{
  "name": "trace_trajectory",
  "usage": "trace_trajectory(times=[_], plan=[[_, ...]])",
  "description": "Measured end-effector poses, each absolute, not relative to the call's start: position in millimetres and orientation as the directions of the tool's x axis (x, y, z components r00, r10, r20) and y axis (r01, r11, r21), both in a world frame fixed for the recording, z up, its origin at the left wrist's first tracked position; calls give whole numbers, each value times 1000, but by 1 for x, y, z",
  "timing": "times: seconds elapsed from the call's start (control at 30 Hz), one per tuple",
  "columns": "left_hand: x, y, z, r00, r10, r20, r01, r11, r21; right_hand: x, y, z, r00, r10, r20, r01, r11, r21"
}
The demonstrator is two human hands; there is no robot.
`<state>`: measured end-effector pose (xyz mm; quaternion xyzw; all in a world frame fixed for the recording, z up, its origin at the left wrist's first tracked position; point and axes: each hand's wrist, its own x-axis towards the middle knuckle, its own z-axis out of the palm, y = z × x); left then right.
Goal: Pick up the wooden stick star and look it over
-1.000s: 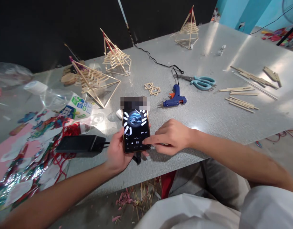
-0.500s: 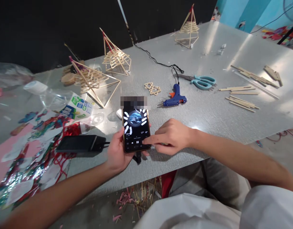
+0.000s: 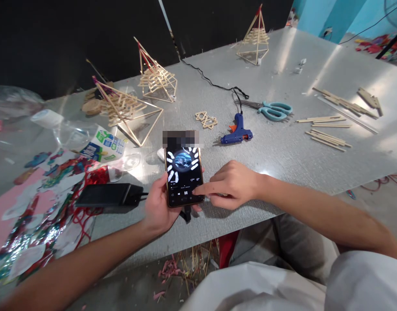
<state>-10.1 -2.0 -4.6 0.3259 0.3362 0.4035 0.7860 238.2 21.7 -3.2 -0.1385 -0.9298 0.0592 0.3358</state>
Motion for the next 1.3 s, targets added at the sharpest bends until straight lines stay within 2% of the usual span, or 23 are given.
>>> trace_trajectory(times=[1.3], plan=[[-12, -1, -7, 447, 856, -260, -395, 450, 801, 238, 21, -3, -731, 300, 613, 211, 953, -216]])
